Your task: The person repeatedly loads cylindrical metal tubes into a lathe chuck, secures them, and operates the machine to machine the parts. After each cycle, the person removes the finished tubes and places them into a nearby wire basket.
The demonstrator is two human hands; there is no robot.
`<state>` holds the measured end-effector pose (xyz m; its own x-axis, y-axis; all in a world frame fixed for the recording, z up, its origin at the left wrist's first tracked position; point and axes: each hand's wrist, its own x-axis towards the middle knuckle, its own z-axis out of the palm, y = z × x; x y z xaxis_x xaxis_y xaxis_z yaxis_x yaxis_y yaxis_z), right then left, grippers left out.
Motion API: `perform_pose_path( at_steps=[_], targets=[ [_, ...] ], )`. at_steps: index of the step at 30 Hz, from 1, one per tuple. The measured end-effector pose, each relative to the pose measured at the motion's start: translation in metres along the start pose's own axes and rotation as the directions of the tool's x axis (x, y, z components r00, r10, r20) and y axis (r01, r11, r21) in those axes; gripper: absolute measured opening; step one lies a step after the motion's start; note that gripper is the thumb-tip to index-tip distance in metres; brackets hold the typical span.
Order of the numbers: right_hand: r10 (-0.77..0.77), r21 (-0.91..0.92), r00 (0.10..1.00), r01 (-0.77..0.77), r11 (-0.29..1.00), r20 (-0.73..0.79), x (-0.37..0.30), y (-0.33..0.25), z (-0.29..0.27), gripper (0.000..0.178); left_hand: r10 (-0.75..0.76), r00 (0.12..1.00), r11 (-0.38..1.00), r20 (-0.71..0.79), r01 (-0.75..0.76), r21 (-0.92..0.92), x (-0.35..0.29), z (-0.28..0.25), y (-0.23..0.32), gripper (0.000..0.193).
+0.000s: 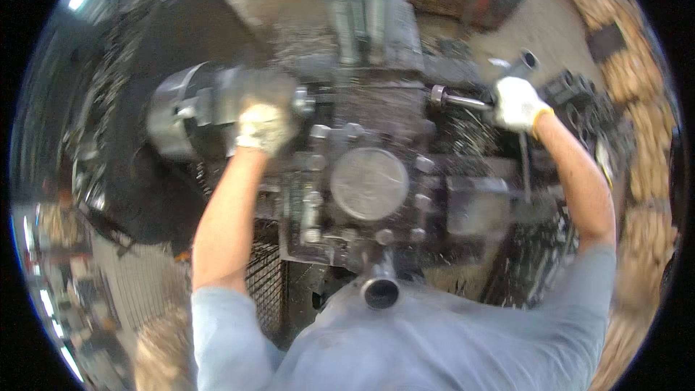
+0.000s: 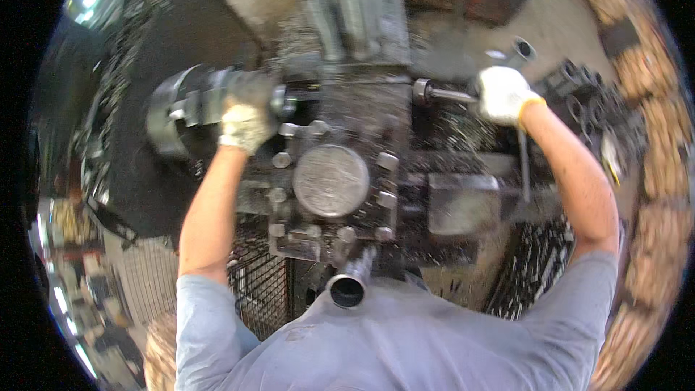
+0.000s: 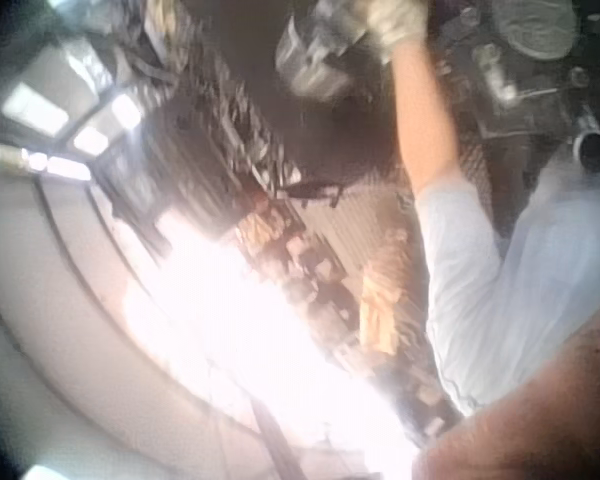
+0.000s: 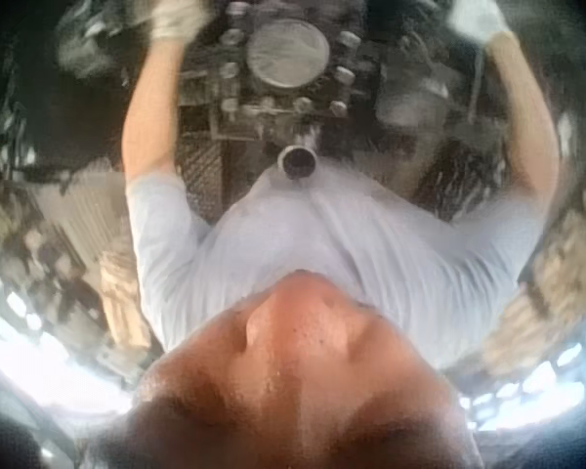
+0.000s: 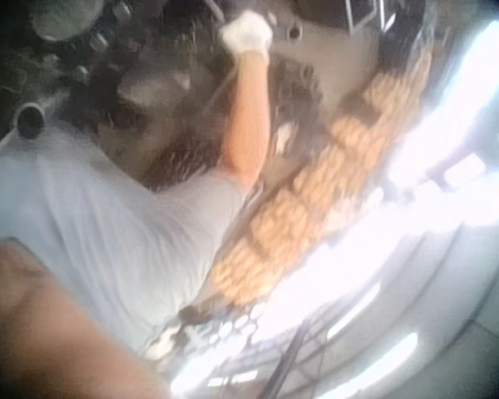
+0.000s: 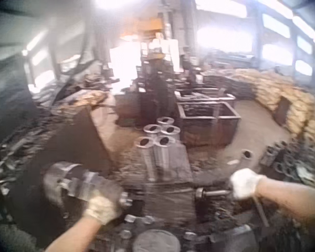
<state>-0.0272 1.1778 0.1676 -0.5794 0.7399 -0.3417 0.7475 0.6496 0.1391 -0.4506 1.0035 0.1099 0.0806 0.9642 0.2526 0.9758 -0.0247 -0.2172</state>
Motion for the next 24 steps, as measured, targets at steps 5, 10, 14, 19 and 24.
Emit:
perform_pose_path(
  at_steps=[5,10,14,19,24],
  targets=[
    [0.189,-0.516,0.951,-0.036,0.856,0.247,-0.039,0.054,0.064,0.021,0.109,0.971,0.992,-0.211,-0.120,-0.040,0.009,-0.008,0.006,0.035],
    [0.226,-0.575,0.933,-0.026,0.818,0.279,-0.064,0.040,0.109,0.026,0.179,0.984,0.984,-0.026,-0.179,-0.024,0.000,-0.042,0.004,0.088],
    [0.267,-0.572,0.816,0.093,0.815,0.513,-0.061,0.025,0.079,0.035,-0.092,0.994,0.993,-0.059,0.096,0.063,-0.060,-0.081,-0.051,0.112],
    [-0.013,0.108,0.993,0.026,0.994,-0.114,0.010,-0.068,-0.050,0.051,-0.364,0.932,0.928,-0.004,0.362,-0.082,-0.059,-0.089,-0.132,0.083],
    [-0.533,0.347,0.836,0.543,0.765,-0.133,0.122,-0.239,-0.090,0.069,-0.384,0.907,0.920,0.172,0.393,-0.015,-0.038,-0.088,-0.141,0.078]
  ],
)
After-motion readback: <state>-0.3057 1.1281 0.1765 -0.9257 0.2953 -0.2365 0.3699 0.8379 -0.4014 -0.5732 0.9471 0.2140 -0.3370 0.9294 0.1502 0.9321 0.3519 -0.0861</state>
